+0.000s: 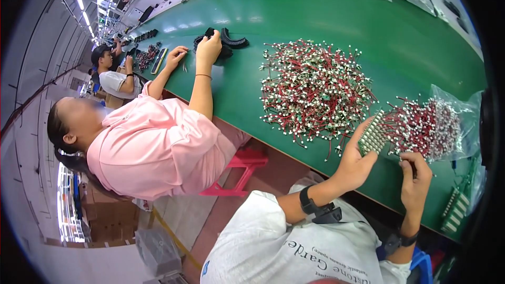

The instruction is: Manually inserting electronic components into circuit boards at a factory workstation.

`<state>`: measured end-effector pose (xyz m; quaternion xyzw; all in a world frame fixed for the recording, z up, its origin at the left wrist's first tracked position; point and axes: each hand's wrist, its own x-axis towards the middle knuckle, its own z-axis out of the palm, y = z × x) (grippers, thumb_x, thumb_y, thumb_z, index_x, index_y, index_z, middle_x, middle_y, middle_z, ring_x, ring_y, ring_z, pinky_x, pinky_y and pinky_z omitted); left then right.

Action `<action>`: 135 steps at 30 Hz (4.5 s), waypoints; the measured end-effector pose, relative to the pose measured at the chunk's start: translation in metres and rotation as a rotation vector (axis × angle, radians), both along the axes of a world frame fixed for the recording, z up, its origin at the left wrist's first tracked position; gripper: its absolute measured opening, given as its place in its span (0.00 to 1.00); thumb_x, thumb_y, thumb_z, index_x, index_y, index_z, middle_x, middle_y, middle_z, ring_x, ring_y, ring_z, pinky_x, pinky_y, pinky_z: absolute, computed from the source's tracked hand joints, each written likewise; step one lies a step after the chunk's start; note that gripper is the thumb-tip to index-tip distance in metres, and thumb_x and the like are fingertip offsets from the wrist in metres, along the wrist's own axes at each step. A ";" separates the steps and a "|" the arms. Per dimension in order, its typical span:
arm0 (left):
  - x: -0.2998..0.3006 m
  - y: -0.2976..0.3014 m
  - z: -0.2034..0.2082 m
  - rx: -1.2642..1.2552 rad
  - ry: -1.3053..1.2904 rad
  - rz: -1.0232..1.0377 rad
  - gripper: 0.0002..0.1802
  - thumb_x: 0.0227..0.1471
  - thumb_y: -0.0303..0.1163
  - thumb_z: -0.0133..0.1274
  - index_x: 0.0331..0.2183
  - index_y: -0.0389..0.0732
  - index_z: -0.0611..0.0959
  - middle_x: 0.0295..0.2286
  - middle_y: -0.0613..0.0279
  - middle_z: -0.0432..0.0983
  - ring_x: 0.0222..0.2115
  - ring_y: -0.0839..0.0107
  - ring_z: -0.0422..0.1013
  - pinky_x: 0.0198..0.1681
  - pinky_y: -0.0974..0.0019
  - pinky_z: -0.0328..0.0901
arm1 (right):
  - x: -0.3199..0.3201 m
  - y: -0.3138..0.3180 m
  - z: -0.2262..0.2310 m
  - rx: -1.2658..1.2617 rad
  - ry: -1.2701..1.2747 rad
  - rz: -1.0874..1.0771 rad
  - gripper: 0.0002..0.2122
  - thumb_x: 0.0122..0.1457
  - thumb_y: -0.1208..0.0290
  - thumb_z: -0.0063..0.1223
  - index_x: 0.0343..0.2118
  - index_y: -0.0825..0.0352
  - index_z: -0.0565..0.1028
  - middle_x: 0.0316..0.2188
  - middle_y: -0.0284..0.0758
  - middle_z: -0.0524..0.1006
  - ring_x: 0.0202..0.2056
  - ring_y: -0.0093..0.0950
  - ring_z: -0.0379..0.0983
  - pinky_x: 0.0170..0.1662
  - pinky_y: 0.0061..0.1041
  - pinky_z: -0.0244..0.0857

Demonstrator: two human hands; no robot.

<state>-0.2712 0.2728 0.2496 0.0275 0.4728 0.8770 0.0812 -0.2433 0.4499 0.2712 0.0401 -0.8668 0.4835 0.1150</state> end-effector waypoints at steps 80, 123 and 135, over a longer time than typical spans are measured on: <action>0.009 0.021 0.025 -0.058 0.028 -0.065 0.46 0.33 0.13 0.41 0.61 0.31 0.58 0.49 0.52 0.69 0.45 0.69 0.69 0.50 0.69 0.64 | -0.001 -0.007 -0.007 0.472 0.290 -0.009 0.06 0.46 0.81 0.49 0.29 0.72 0.71 0.27 0.41 0.71 0.32 0.38 0.73 0.34 0.33 0.71; 0.004 0.018 0.003 0.080 -0.024 0.155 0.28 0.40 0.15 0.41 0.48 0.31 0.71 0.42 0.52 0.72 0.42 0.63 0.72 0.48 0.60 0.68 | 0.008 -0.004 0.017 -0.263 -0.078 0.133 0.03 0.55 0.80 0.54 0.32 0.70 0.76 0.26 0.35 0.74 0.23 0.22 0.70 0.26 0.21 0.63; 0.008 0.022 0.006 0.076 0.007 0.152 0.29 0.39 0.13 0.42 0.48 0.32 0.72 0.41 0.53 0.73 0.41 0.64 0.72 0.49 0.62 0.66 | -0.005 -0.018 -0.014 0.006 0.191 -0.072 0.06 0.50 0.83 0.56 0.31 0.70 0.73 0.25 0.38 0.71 0.23 0.32 0.72 0.26 0.28 0.66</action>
